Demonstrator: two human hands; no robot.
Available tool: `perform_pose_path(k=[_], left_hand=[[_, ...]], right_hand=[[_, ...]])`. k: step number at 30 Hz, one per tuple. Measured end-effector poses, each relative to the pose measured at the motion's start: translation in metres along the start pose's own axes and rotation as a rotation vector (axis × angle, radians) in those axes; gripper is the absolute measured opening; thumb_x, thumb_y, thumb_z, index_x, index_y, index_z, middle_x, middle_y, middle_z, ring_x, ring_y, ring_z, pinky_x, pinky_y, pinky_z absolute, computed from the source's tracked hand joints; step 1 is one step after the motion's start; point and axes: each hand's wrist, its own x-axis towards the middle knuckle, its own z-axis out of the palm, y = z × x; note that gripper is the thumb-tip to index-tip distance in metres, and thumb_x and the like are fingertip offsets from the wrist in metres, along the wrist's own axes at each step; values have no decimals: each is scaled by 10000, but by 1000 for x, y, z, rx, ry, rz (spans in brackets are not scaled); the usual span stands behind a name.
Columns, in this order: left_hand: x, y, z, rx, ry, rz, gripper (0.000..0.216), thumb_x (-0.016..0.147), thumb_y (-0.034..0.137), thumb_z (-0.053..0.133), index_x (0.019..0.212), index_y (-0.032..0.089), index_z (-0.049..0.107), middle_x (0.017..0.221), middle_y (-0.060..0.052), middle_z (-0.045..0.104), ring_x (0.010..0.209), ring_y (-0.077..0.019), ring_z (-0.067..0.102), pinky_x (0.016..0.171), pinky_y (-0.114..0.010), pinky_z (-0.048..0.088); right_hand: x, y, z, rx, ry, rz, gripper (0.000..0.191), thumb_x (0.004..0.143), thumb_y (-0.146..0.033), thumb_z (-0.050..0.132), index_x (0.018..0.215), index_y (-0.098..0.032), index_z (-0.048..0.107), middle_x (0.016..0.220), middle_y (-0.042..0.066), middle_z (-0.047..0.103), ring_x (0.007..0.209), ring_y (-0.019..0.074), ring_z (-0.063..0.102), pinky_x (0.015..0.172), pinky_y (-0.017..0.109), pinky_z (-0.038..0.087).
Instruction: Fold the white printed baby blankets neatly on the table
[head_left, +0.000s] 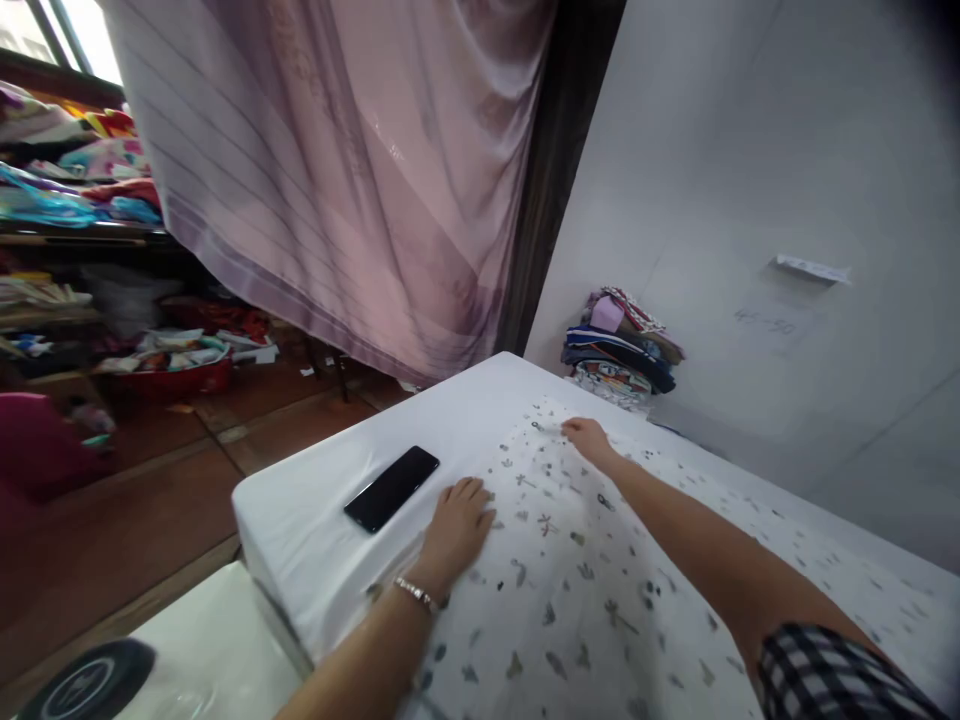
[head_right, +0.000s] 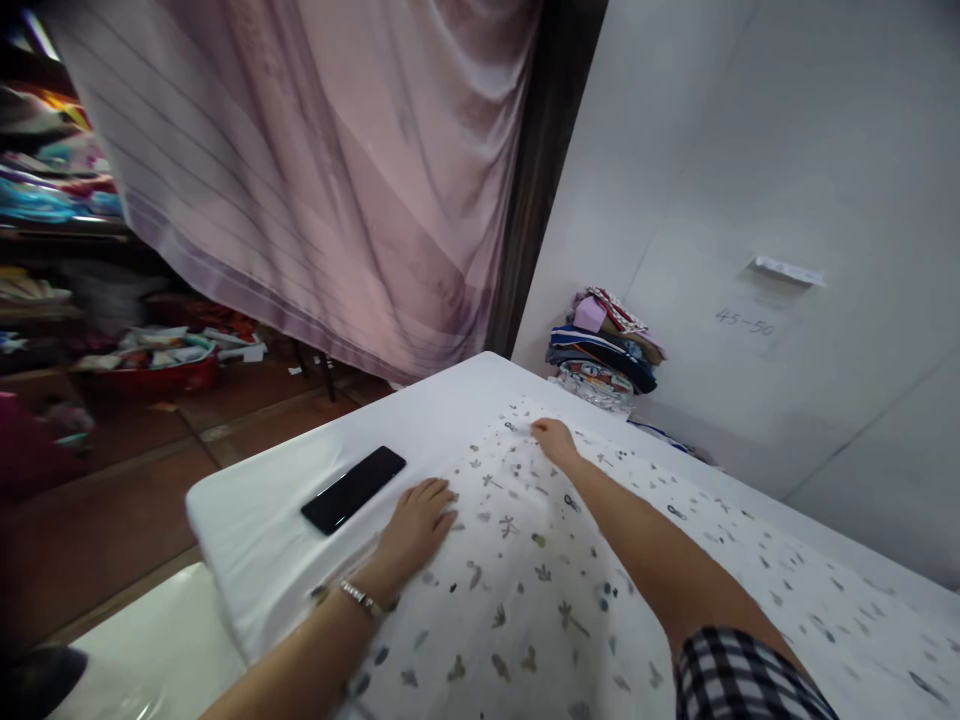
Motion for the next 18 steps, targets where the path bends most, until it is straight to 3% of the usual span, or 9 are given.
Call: perform_pose_path(k=[4, 9, 14, 18], left_hand=[[3, -2, -2, -22, 48, -10, 253, 850, 253, 485, 1053, 206, 627, 1208, -73, 588, 1187, -237, 454, 1021, -453, 315], [3, -9, -3, 1, 147, -47, 241, 858, 241, 454, 1016, 206, 632, 1108, -74, 620, 1098, -240, 509, 942, -435, 385], [1, -12, 0, 56, 123, -156, 277, 853, 240, 443, 1057, 223, 630, 1114, -72, 622, 1045, -247, 526, 863, -417, 413], [-1, -13, 4, 94, 93, -219, 324, 852, 253, 433, 1121, 219, 610, 1113, -79, 614, 1032, -246, 521, 850, -414, 410]], right_hand=[[70, 19, -7, -67, -4, 149, 238, 900, -307, 512, 1051, -142, 594, 975, 54, 646, 823, 153, 618, 732, 326, 508], [125, 32, 16, -170, -58, 200, 286, 893, -342, 532, 1110, -159, 562, 1110, 70, 584, 930, 180, 590, 795, 383, 508], [159, 43, 38, -247, -91, 218, 276, 890, -330, 538, 1112, -168, 563, 1135, 73, 573, 952, 183, 581, 811, 388, 501], [161, 48, 45, -255, -41, 223, 261, 872, -333, 561, 1055, -147, 581, 1046, 59, 604, 893, 172, 592, 792, 378, 494]])
